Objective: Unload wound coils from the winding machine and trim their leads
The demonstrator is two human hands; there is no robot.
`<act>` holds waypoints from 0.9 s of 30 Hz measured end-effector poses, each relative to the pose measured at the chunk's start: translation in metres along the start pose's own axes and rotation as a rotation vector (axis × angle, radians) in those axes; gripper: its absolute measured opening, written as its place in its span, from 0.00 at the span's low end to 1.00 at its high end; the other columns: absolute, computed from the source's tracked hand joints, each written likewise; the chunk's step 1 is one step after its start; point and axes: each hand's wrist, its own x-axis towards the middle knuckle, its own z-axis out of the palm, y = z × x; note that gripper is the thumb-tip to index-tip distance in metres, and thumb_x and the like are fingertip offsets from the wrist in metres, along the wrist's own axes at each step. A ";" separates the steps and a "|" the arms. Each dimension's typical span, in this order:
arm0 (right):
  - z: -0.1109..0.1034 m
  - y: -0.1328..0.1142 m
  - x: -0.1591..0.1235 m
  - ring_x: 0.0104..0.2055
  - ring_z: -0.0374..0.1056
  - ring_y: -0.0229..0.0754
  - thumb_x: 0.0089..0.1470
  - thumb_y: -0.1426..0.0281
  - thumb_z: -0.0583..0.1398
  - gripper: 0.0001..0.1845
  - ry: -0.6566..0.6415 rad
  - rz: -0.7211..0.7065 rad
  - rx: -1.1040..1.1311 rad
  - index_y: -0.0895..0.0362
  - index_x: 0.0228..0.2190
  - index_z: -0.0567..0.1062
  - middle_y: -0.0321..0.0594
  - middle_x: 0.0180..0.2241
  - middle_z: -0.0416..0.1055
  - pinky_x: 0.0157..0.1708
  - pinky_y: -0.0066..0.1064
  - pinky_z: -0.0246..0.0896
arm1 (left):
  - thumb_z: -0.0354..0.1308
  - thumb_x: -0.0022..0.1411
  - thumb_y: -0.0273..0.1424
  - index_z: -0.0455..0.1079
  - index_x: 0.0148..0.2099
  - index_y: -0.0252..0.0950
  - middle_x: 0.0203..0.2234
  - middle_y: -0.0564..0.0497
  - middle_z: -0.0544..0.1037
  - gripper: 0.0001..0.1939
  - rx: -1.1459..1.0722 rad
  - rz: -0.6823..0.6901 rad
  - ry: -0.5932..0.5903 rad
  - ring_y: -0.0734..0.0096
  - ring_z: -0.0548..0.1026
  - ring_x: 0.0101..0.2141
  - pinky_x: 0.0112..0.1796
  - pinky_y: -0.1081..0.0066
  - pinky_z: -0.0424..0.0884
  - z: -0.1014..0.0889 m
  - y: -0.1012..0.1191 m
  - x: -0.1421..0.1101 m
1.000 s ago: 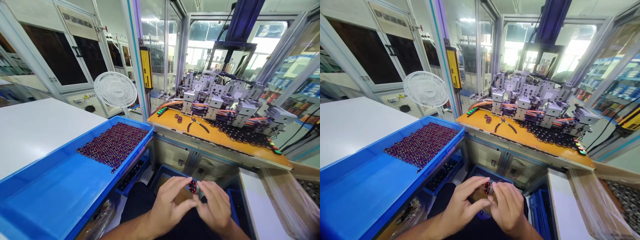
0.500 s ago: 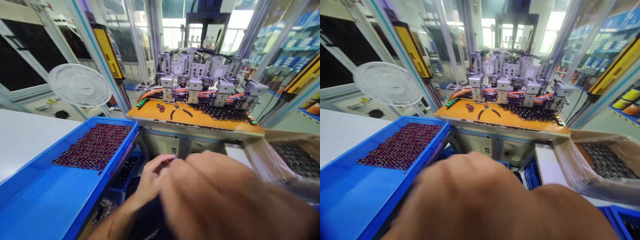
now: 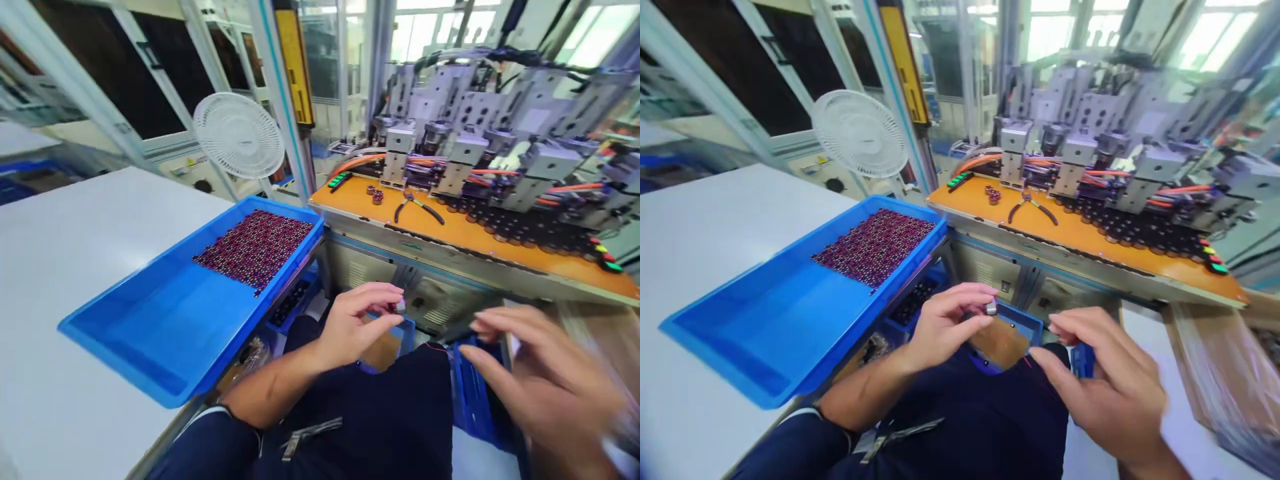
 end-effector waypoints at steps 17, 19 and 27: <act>0.078 -0.004 -0.010 0.32 0.69 0.35 0.57 0.76 0.61 0.06 0.031 0.187 0.401 0.56 0.29 0.76 0.36 0.29 0.71 0.32 0.24 0.64 | 0.66 0.56 0.24 0.78 0.42 0.36 0.39 0.43 0.82 0.10 0.089 0.108 -0.085 0.67 0.81 0.38 0.38 0.72 0.79 0.006 0.012 -0.003; 0.087 -0.001 -0.012 0.28 0.67 0.35 0.60 0.74 0.59 0.09 0.064 0.231 0.409 0.58 0.27 0.73 0.36 0.25 0.69 0.28 0.23 0.64 | 0.65 0.56 0.22 0.78 0.42 0.39 0.39 0.46 0.83 0.11 0.107 0.094 -0.077 0.68 0.81 0.39 0.40 0.73 0.78 0.005 0.011 -0.004; 0.066 0.019 -0.003 0.30 0.69 0.38 0.60 0.75 0.57 0.04 0.295 0.056 0.145 0.58 0.38 0.72 0.40 0.30 0.73 0.30 0.27 0.69 | 0.63 0.58 0.23 0.77 0.43 0.41 0.41 0.47 0.83 0.12 0.332 0.183 -0.152 0.70 0.82 0.35 0.34 0.77 0.79 -0.010 -0.004 0.002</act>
